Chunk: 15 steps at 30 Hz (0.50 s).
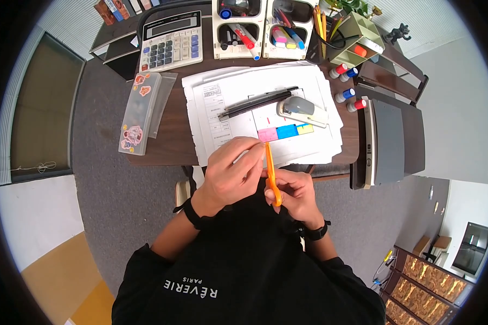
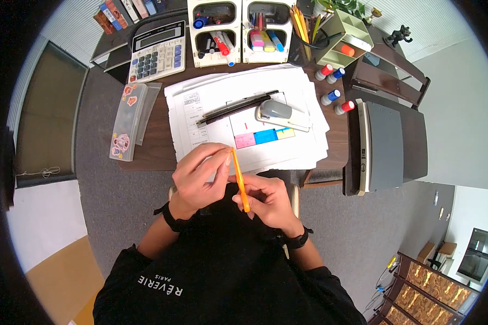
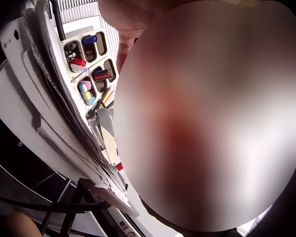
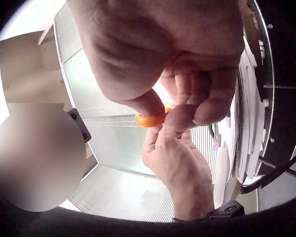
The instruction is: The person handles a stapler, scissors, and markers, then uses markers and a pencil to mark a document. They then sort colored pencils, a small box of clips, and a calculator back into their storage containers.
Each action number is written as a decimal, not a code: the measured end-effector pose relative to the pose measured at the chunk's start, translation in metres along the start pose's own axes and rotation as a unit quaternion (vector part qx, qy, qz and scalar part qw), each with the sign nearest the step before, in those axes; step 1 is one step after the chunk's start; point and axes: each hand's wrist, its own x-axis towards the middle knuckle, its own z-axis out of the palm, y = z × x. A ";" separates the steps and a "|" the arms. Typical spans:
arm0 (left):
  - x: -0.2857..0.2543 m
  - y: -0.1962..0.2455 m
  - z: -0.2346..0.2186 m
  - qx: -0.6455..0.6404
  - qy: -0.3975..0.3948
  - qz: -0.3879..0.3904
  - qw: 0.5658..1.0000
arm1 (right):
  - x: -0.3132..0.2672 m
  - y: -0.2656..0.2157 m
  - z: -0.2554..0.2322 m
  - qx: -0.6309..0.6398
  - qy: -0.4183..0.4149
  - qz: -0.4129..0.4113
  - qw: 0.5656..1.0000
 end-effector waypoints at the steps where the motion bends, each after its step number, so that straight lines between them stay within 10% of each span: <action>1: 0.000 -0.001 0.001 0.000 0.008 0.011 1.000 | 0.000 0.001 -0.001 0.028 -0.007 0.010 1.000; 15: 0.001 0.000 -0.004 0.009 -0.023 -0.009 1.000 | 0.005 0.000 0.005 -0.022 0.018 -0.019 0.999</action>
